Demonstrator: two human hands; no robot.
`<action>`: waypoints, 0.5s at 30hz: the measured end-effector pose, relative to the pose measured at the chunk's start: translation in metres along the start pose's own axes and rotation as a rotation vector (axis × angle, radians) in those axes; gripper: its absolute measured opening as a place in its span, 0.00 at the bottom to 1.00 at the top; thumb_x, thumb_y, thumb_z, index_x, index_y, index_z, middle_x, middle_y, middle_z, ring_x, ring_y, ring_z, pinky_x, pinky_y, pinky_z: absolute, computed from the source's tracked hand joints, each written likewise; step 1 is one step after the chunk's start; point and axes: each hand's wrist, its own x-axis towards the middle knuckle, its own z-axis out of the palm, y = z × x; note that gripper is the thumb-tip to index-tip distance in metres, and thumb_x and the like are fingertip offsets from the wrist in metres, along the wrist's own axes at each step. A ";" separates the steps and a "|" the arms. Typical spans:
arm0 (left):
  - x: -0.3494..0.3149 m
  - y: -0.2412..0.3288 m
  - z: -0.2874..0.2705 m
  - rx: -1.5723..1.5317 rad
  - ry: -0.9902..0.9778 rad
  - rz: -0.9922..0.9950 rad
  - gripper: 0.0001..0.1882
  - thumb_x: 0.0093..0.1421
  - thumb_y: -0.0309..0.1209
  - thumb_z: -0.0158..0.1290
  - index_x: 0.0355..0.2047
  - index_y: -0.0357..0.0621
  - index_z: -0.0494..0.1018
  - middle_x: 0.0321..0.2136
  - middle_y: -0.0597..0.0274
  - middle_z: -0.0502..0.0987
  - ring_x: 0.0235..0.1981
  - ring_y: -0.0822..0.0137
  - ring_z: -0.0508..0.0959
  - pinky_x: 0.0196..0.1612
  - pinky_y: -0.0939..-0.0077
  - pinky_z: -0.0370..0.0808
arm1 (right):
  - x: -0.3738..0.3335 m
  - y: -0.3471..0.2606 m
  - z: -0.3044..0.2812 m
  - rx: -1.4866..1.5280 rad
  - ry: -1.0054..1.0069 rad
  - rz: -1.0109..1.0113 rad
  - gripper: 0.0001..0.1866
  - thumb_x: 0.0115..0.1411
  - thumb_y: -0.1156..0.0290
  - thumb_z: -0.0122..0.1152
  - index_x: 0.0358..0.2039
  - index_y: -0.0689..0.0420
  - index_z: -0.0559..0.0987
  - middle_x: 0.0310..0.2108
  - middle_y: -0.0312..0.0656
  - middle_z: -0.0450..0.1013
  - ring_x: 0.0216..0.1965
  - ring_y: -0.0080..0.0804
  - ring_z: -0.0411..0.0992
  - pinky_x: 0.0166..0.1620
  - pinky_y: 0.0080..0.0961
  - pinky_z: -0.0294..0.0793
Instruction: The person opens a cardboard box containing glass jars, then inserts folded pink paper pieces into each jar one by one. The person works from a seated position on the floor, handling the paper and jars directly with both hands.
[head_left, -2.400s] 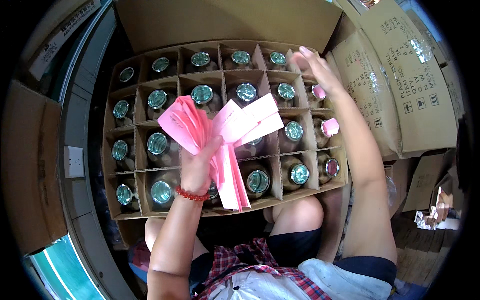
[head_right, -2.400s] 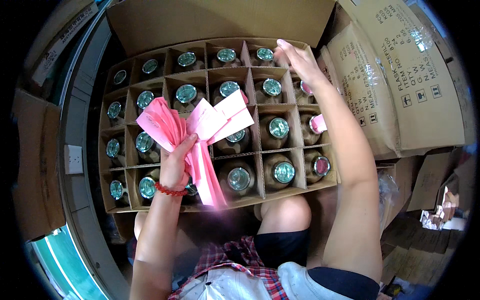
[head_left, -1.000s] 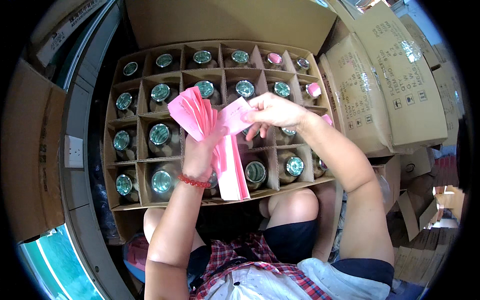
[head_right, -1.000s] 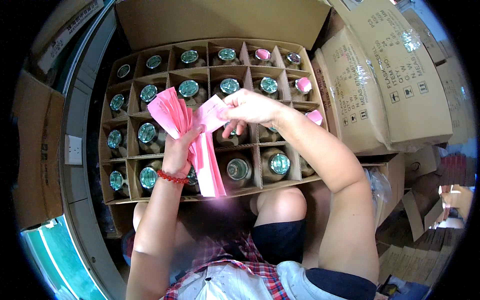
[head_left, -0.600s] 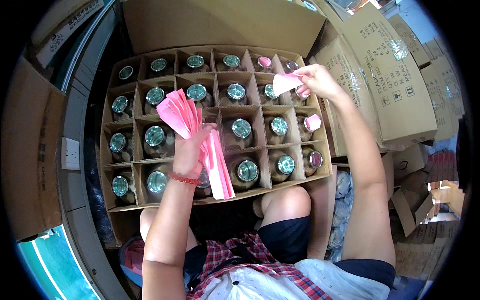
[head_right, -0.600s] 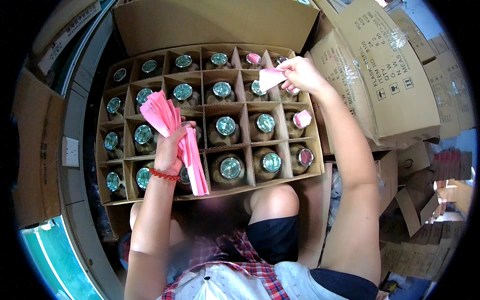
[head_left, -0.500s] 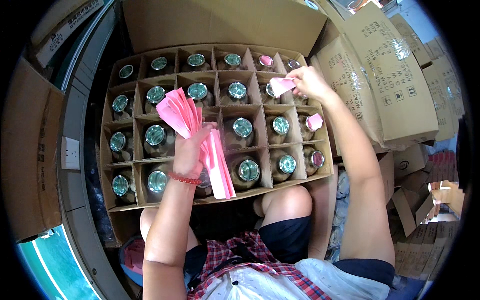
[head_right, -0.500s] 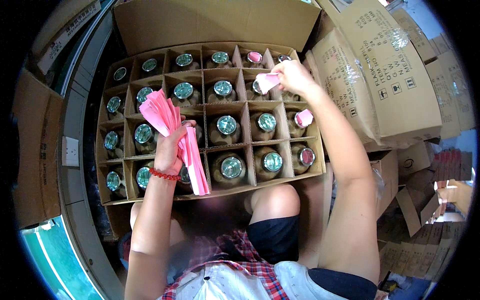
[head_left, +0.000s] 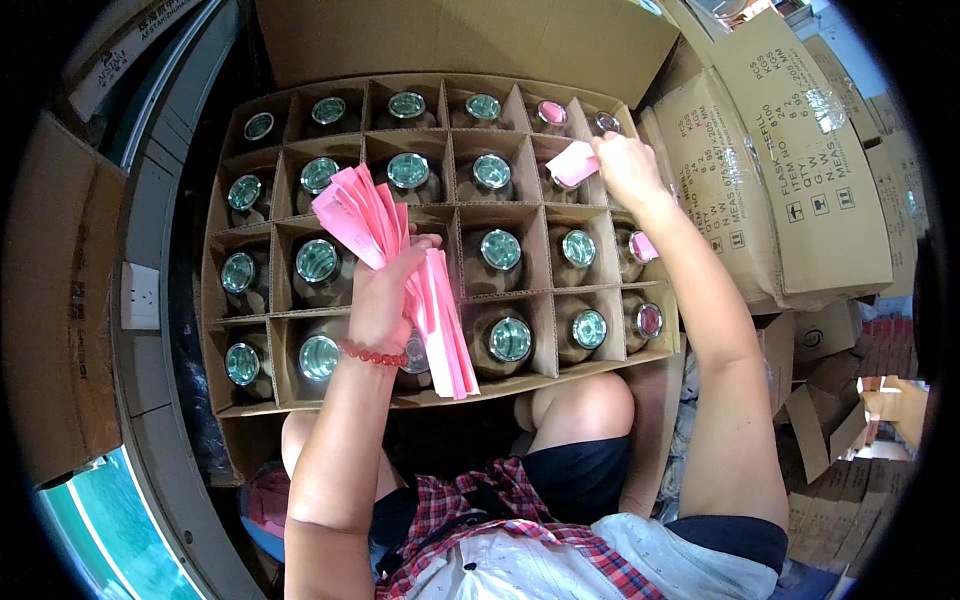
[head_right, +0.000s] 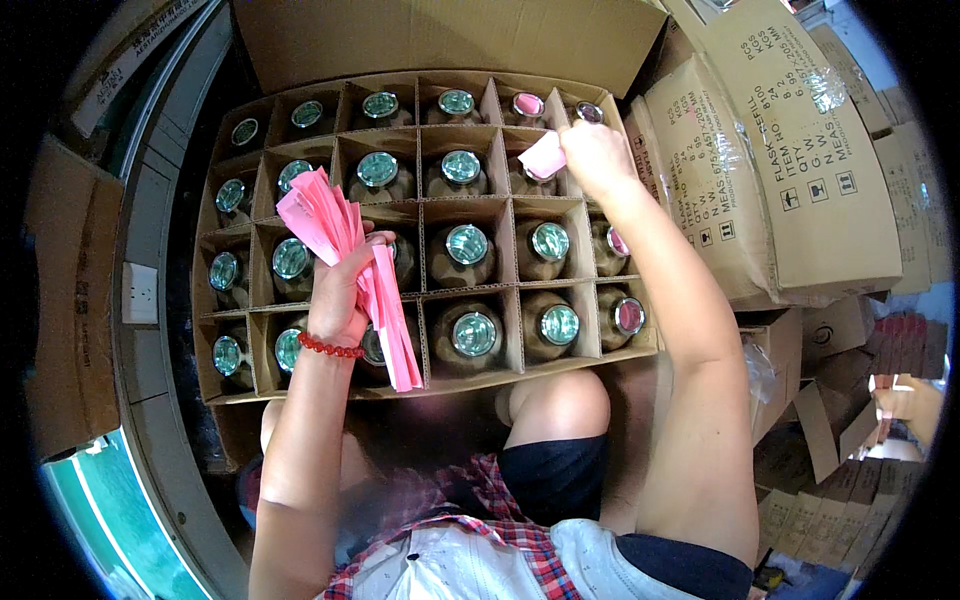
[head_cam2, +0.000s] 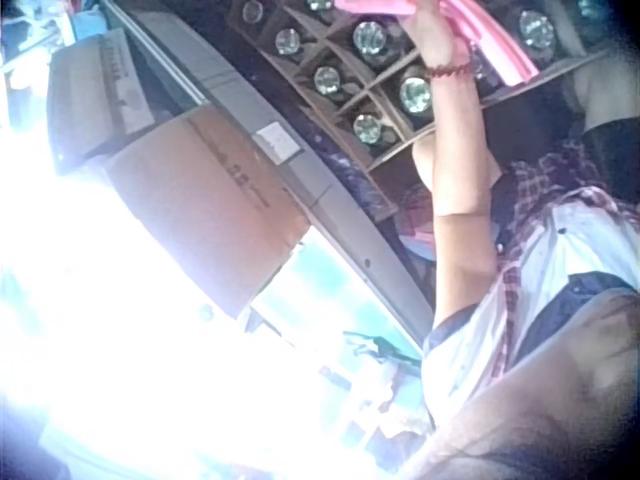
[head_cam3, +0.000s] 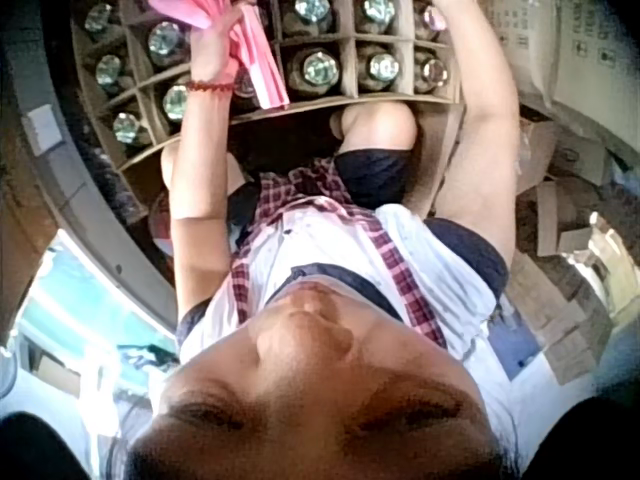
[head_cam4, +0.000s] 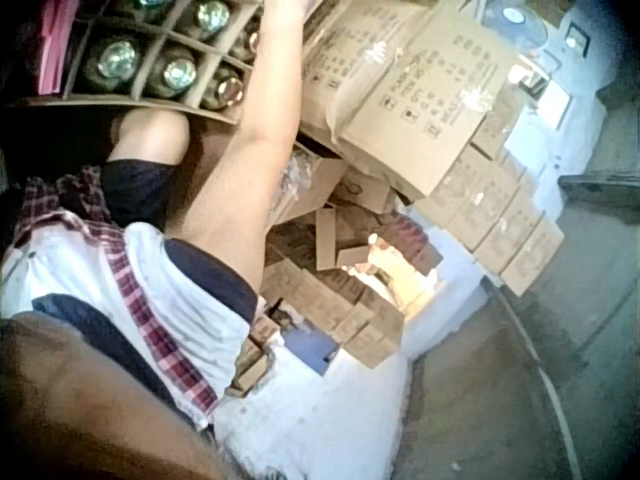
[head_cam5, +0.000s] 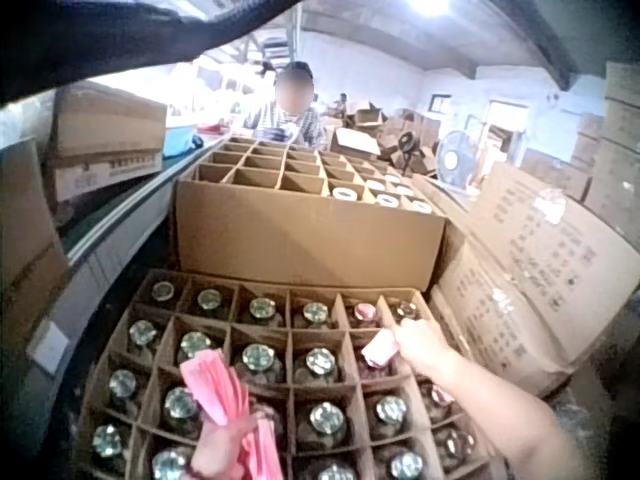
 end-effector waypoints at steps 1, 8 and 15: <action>0.000 -0.001 0.001 0.005 -0.004 0.002 0.15 0.53 0.21 0.52 0.42 0.37 0.64 0.35 0.53 0.76 0.34 0.69 0.76 0.36 0.80 0.73 | -0.003 -0.003 0.003 0.010 0.031 -0.025 0.06 0.52 0.73 0.50 0.29 0.58 0.75 0.27 0.50 0.73 0.32 0.48 0.74 0.34 0.44 0.74; 0.002 -0.003 -0.002 -0.009 0.014 0.001 0.16 0.53 0.20 0.50 0.44 0.35 0.64 0.36 0.52 0.76 0.36 0.67 0.76 0.39 0.77 0.73 | -0.001 -0.006 0.057 0.426 0.007 -0.023 0.11 0.55 0.68 0.52 0.38 0.57 0.69 0.29 0.54 0.74 0.34 0.52 0.73 0.39 0.44 0.71; 0.000 -0.001 -0.002 -0.023 0.017 0.006 0.18 0.53 0.20 0.50 0.45 0.35 0.63 0.36 0.52 0.76 0.38 0.67 0.76 0.40 0.76 0.73 | -0.003 -0.008 0.038 0.696 -0.314 0.177 0.22 0.54 0.54 0.55 0.40 0.60 0.71 0.36 0.48 0.76 0.40 0.43 0.74 0.46 0.34 0.70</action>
